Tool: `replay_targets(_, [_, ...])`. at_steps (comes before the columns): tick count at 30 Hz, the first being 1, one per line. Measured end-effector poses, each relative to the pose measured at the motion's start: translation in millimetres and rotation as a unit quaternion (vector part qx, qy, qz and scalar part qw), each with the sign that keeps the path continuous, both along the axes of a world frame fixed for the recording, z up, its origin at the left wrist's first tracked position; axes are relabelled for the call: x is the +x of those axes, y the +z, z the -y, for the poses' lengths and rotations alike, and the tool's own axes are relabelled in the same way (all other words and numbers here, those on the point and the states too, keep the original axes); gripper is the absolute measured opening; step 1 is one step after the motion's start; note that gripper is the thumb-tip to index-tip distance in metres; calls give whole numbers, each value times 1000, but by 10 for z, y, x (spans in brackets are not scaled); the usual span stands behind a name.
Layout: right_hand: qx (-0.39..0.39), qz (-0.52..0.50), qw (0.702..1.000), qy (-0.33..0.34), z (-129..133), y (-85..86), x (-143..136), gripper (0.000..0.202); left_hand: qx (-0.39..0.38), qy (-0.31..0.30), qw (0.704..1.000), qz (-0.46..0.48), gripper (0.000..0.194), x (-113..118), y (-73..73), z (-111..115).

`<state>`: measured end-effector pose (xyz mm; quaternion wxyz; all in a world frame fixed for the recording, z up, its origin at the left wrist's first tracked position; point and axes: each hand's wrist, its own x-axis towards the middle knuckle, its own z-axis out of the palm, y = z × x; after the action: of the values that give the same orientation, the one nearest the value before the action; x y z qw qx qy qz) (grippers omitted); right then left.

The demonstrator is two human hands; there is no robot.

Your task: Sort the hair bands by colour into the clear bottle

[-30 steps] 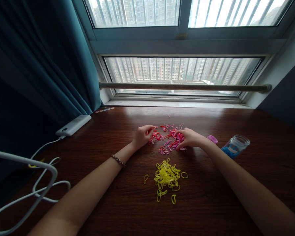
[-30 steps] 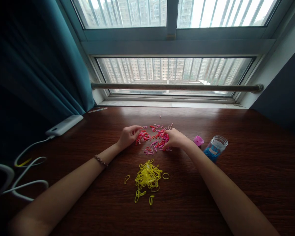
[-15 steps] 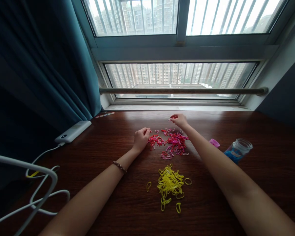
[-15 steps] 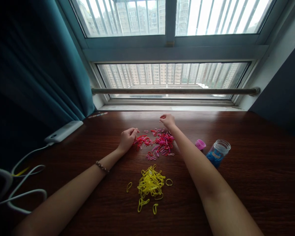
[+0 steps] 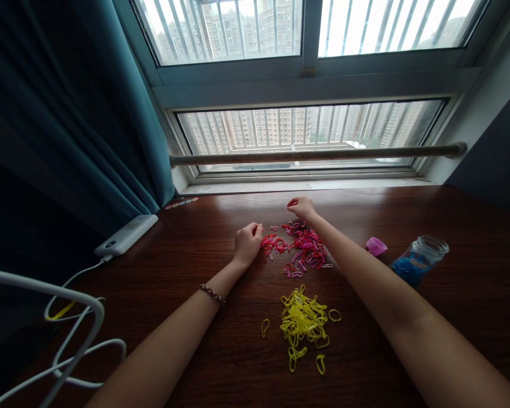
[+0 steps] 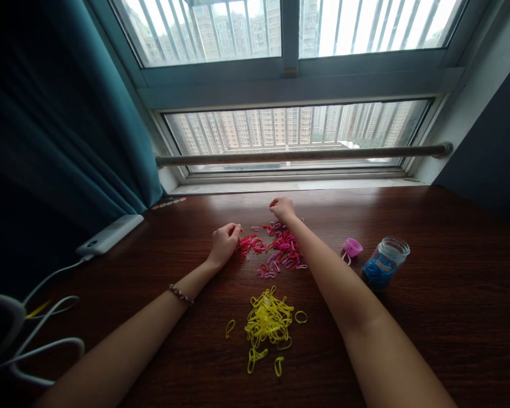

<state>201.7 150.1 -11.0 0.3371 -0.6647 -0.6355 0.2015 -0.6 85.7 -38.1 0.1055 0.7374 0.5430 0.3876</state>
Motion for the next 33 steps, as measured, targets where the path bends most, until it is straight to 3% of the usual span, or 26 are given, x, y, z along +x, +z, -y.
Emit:
replay_targets(4, [8, -22, 997, 70, 470, 160, 5, 15, 22, 3, 999, -40, 30, 7, 8, 53])
replay_targets(9, [16, -37, 996, 84, 1158, 275, 229, 17, -24, -124, 991, 42, 28, 33, 38, 108])
replay_targets(12, [-65, -58, 987, 135, 1558, 189, 327, 16, -71, -191, 967, 156, 31, 45, 55, 149])
replay_targets(14, [-110, -28, 981, 160, 1737, 88, 355, 18, -76, -202, 958, 191, 31, 54, 89, 200])
replay_targets(17, [-26, 15, 991, 131, 1813, -22, 379, 21, -103, -220, 954, 174, 32, 86, 211, 335])
replay_targets(19, [44, -11, 993, 108, 1774, -33, 412, 21, -187, -288, 927, 150, 36, 124, 324, 459])
replay_targets(21, [84, -66, 991, 84, 1734, -3, 463, 24, -324, -370, 862, 125, 43, 166, 416, 590])
replay_targets(23, [105, -127, 984, 68, 1743, 39, 515, 26, -441, -404, 794, 110, 52, 204, 449, 696])
replay_targets(25, [107, -184, 974, 77, 1821, 71, 544, 27, -481, -391, 774, 126, 55, 232, 413, 746])
replay_targets(28, [86, -220, 965, 115, 2045, 79, 516, 28, -438, -352, 805, 189, 54, 263, 299, 696])
replay_targets(30, [75, -194, 968, 142, 2224, 63, 462, 28, -418, -332, 815, 224, 55, 279, 238, 610])
replay_targets(33, [79, -107, 976, 170, 2464, 30, 382, 25, -431, -316, 802, 266, 57, 298, 204, 482])
